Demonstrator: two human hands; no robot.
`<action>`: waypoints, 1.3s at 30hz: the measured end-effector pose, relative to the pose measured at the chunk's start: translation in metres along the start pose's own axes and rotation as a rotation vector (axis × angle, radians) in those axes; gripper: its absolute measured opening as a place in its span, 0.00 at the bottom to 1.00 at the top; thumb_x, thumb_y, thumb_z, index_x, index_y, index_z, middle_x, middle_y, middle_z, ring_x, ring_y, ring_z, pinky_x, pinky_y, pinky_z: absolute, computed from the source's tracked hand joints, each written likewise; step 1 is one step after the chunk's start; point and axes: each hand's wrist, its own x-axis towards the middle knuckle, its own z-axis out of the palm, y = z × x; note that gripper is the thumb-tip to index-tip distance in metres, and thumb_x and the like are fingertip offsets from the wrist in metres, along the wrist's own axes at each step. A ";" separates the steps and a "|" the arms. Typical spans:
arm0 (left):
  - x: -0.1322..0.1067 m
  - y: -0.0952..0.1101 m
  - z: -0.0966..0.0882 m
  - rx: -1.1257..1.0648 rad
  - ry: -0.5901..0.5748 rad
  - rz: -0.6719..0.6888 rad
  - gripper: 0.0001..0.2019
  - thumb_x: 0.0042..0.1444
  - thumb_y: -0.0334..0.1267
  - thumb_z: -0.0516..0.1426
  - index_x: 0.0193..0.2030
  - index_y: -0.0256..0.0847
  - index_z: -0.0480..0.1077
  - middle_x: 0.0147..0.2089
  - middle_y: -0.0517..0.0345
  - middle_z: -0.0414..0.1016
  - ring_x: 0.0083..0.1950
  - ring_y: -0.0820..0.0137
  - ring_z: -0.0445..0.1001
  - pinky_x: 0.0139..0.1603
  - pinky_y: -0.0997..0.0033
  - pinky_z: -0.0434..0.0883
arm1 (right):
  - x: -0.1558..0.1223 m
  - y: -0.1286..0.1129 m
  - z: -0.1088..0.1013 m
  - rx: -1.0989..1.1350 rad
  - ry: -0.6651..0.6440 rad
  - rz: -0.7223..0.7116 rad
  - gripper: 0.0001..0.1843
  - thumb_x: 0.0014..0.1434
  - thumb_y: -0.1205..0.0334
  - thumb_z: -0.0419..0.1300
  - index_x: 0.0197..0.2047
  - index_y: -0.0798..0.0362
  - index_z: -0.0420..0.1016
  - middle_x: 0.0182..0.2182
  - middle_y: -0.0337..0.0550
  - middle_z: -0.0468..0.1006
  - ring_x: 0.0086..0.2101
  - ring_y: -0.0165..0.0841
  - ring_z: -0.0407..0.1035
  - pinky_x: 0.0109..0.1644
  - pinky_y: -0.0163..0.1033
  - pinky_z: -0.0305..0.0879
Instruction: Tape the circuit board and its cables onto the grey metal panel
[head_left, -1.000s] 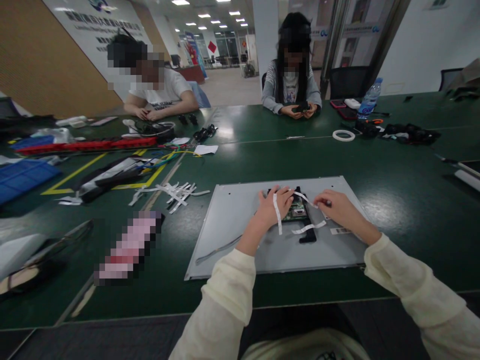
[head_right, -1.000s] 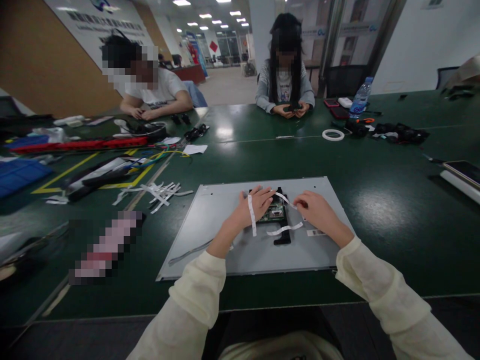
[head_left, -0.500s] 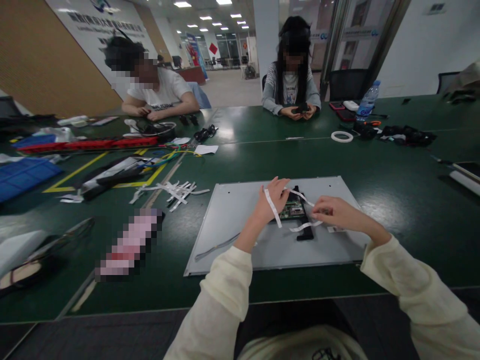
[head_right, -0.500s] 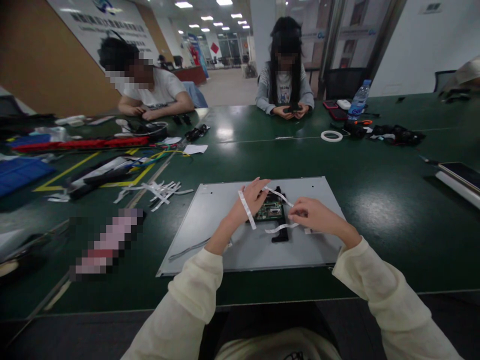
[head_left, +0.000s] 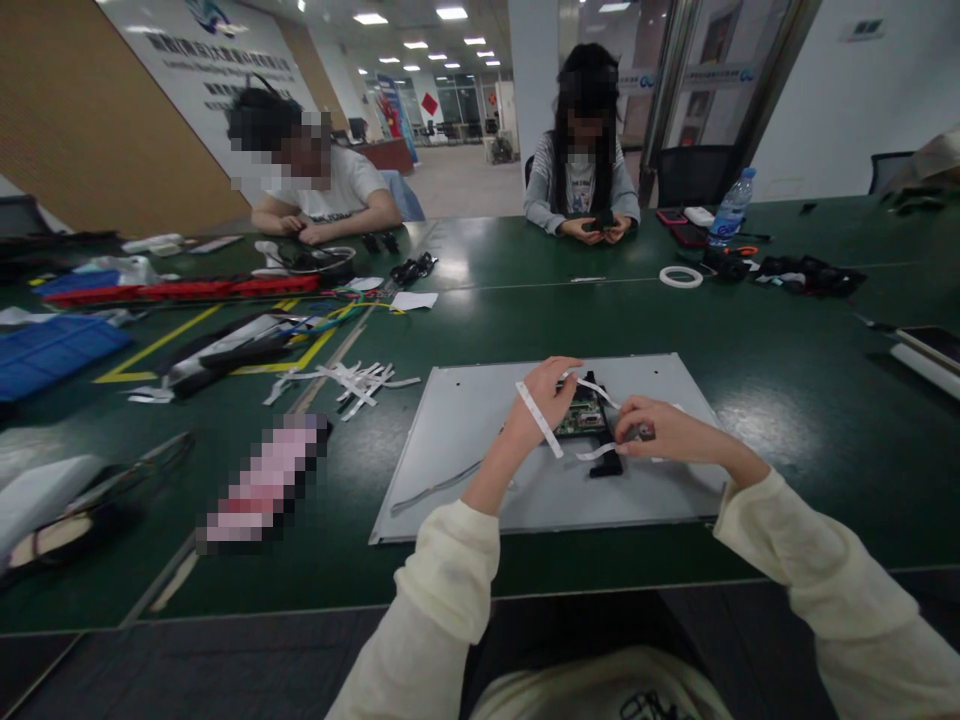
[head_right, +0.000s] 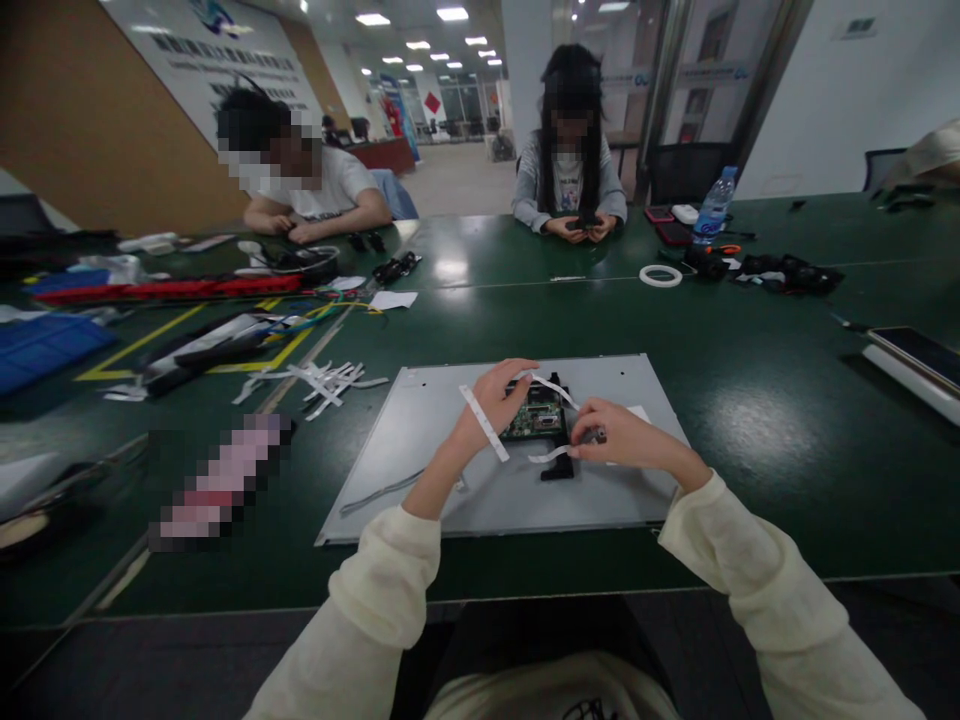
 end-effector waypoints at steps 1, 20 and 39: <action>-0.002 0.003 -0.002 -0.008 -0.006 -0.024 0.13 0.64 0.34 0.47 0.49 0.38 0.70 0.51 0.52 0.75 0.54 0.69 0.71 0.58 0.67 0.66 | 0.000 0.000 0.000 -0.001 0.000 -0.003 0.12 0.55 0.52 0.62 0.37 0.50 0.77 0.41 0.43 0.70 0.38 0.32 0.66 0.42 0.38 0.62; -0.041 0.042 0.000 -0.223 -0.275 -0.217 0.10 0.56 0.41 0.55 0.32 0.38 0.75 0.26 0.60 0.75 0.30 0.73 0.72 0.32 0.76 0.67 | -0.001 -0.007 -0.006 0.456 -0.056 0.078 0.16 0.52 0.48 0.62 0.34 0.55 0.72 0.25 0.36 0.70 0.27 0.26 0.63 0.31 0.32 0.58; -0.061 0.054 0.020 0.000 -0.240 -0.471 0.13 0.60 0.42 0.51 0.27 0.40 0.69 0.22 0.59 0.73 0.26 0.70 0.73 0.29 0.73 0.63 | -0.031 -0.017 0.041 0.154 0.468 0.304 0.12 0.58 0.54 0.53 0.34 0.52 0.74 0.25 0.40 0.76 0.26 0.33 0.70 0.33 0.37 0.62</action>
